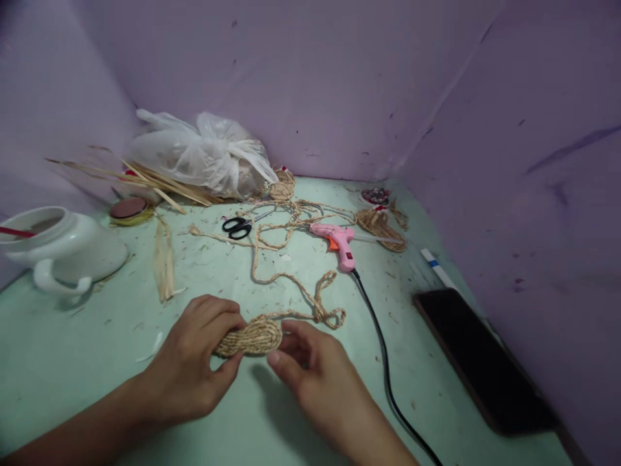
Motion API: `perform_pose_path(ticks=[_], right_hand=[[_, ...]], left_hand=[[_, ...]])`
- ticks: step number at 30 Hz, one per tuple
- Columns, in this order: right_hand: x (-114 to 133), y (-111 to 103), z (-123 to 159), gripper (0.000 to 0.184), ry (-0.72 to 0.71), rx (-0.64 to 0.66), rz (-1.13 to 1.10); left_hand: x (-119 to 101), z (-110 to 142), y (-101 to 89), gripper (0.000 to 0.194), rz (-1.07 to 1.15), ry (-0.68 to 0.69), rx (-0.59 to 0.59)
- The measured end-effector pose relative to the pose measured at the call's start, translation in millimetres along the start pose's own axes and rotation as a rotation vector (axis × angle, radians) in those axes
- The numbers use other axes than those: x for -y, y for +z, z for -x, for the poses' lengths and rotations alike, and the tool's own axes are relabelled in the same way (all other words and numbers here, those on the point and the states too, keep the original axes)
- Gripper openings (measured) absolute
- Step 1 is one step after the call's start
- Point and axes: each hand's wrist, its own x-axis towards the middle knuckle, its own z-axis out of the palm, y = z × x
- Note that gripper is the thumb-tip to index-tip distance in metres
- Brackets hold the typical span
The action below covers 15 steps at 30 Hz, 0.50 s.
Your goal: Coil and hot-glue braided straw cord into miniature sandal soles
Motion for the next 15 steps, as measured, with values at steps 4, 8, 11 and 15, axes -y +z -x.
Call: perform_pose_path(ticks=[4,8,11,15], right_hand=[[-11.6,19.3,-14.8,0.020,0.047,-0.002,0.097],[-15.9,20.3,-18.6,0.014,0.068,-0.033,0.185],[-17.0,19.8,-18.8,0.019,0.082,-0.045,0.195],[-18.4,21.4,-19.6,0.022,0.088,-0.050,0.164]], left_hand=[[-1.1,-1.7,2.6,0.018,0.007,-0.007,0.114],[-1.0,-8.2,-2.4,0.017,-0.042,-0.035,0.277],[0.5,-12.7,-5.8,0.020,-0.021,-0.092,0.342],[1.4,-13.9,-5.9,0.032,-0.007,-0.085,0.388]])
